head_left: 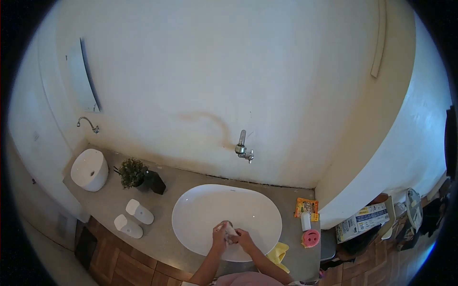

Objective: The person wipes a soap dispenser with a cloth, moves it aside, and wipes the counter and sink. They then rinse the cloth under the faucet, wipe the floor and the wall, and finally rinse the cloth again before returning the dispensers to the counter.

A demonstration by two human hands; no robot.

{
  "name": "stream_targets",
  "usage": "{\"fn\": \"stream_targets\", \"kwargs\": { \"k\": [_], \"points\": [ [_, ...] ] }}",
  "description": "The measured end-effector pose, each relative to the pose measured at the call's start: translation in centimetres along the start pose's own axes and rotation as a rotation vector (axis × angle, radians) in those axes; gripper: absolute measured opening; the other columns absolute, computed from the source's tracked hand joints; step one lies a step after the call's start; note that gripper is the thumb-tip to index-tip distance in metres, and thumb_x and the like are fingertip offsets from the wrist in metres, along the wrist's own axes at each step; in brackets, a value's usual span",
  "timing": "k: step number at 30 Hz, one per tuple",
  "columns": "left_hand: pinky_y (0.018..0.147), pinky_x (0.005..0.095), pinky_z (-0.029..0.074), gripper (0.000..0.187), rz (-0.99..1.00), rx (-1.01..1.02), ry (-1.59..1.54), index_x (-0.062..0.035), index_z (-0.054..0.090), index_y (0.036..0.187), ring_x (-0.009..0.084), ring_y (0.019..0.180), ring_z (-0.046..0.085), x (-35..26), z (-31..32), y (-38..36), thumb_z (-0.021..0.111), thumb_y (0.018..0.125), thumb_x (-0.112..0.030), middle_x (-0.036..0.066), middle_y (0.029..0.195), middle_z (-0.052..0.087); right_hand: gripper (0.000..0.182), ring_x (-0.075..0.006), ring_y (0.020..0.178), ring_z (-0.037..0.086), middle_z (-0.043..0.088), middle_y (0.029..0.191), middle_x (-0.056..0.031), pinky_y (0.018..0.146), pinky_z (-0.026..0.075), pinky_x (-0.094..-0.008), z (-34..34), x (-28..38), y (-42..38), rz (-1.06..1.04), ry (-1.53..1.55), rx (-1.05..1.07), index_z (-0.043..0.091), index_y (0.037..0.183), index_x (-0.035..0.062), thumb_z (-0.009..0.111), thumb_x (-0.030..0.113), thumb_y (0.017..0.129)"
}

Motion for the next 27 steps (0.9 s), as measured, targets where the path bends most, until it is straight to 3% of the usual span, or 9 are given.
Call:
{"fn": "stream_targets", "kwargs": {
  "k": [6,8,10,12,16,19,23,24,27],
  "points": [
    [0.054,0.0235,0.039,0.025,-0.139,-0.021,0.354,-0.0099,0.058,0.096,0.0097,0.061,0.051,0.8,-0.3,-1.4,0.068,0.082,-0.029,-0.001,0.077,0.058,0.034,-0.0131,0.073,0.057,0.061,0.088,-0.0056,0.065,0.047,-0.0269,-0.2,1.1,-0.1,-0.203,0.092,-0.215,0.056,0.109,0.0027,0.068,0.010,0.078],
    [0.050,0.0244,0.035,0.026,0.019,0.041,0.420,-0.0082,0.062,0.080,0.0103,0.055,0.050,1.4,-1.8,-0.1,0.069,0.080,-0.033,-0.003,0.062,0.055,0.037,-0.0143,0.075,0.058,0.061,0.089,-0.0059,0.068,0.048,-0.0273,0.0,0.4,0.7,-0.293,-0.098,-0.277,0.055,0.111,0.0035,0.068,0.013,0.078],
    [0.052,0.0247,0.038,0.022,0.097,0.040,0.476,-0.0072,0.063,0.080,0.0101,0.056,0.050,-0.6,-1.1,-1.1,0.068,0.081,-0.028,-0.002,0.064,0.056,0.039,-0.0155,0.076,0.059,0.061,0.090,-0.0062,0.070,0.048,-0.0278,0.3,0.3,0.4,-0.378,-0.292,-0.335,0.055,0.114,0.0043,0.069,0.015,0.079],
    [0.054,0.0249,0.040,0.017,0.184,0.034,0.531,-0.0062,0.065,0.081,0.0099,0.058,0.051,-2.0,-1.7,-1.2,0.067,0.083,-0.023,-0.002,0.066,0.057,0.045,-0.0182,0.085,0.059,0.062,0.093,-0.0096,0.076,0.049,-0.0314,0.5,1.0,0.2,-0.383,-0.046,-0.312,0.056,0.115,0.0040,0.071,0.025,0.078],
    [0.062,0.0287,0.046,0.022,0.300,0.119,1.153,-0.0007,0.065,0.082,0.0166,0.065,0.060,-4.3,-1.8,-1.7,0.068,0.081,-0.023,0.004,0.073,0.065,0.043,-0.0146,0.076,0.059,0.062,0.090,-0.0062,0.072,0.049,-0.0294,0.3,2.9,-1.0,-0.423,-0.005,-0.345,0.055,0.116,0.0042,0.071,0.020,0.079],
    [0.071,0.0330,0.047,0.031,0.376,0.244,1.270,-0.0009,0.065,0.092,0.0228,0.075,0.062,-4.9,-2.3,-2.5,0.070,0.077,-0.027,0.009,0.081,0.066,0.040,-0.0139,0.071,0.058,0.061,0.089,-0.0077,0.067,0.051,-0.0286,-0.2,2.2,-1.5,-0.271,-0.313,-0.182,0.056,0.113,0.0039,0.071,0.018,0.078],
    [0.088,0.0360,0.042,0.054,0.586,0.303,1.120,-0.0049,0.056,0.119,0.0287,0.099,0.056,-5.2,-2.6,-4.4,0.074,0.074,-0.028,0.015,0.101,0.060,0.031,-0.0144,0.070,0.058,0.059,0.088,-0.0088,0.062,0.053,-0.0277,-1.2,2.0,-4.3,-0.229,-0.022,-0.232,0.056,0.104,-0.0007,0.069,0.012,0.078],
    [0.092,0.0380,0.039,0.063,0.501,0.295,1.207,-0.0067,0.048,0.128,0.0297,0.107,0.051,-5.2,-3.1,-4.4,0.075,0.074,-0.026,0.016,0.112,0.056,0.029,-0.0147,0.072,0.058,0.059,0.087,-0.0085,0.062,0.054,-0.0278,-1.8,2.0,-5.1,-0.216,0.103,-0.319,0.055,0.101,-0.0024,0.068,0.010,0.078],
    [0.092,0.0393,0.040,0.055,0.515,0.266,1.273,-0.0056,0.053,0.123,0.0301,0.105,0.052,-6.8,-1.7,-7.0,0.074,0.075,-0.023,0.016,0.109,0.058,0.030,-0.0180,0.083,0.059,0.057,0.094,-0.0091,0.072,0.056,-0.0325,-3.9,3.3,-8.7,-0.173,0.429,-0.373,0.049,0.103,-0.0023,0.064,0.003,0.078]
  ]
}}
Point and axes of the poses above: each hand's wrist, its own y-axis towards the middle knuckle, its own z-axis out of the palm, x = y × z, the point moved 3 cm from there along y, towards the middle knuckle
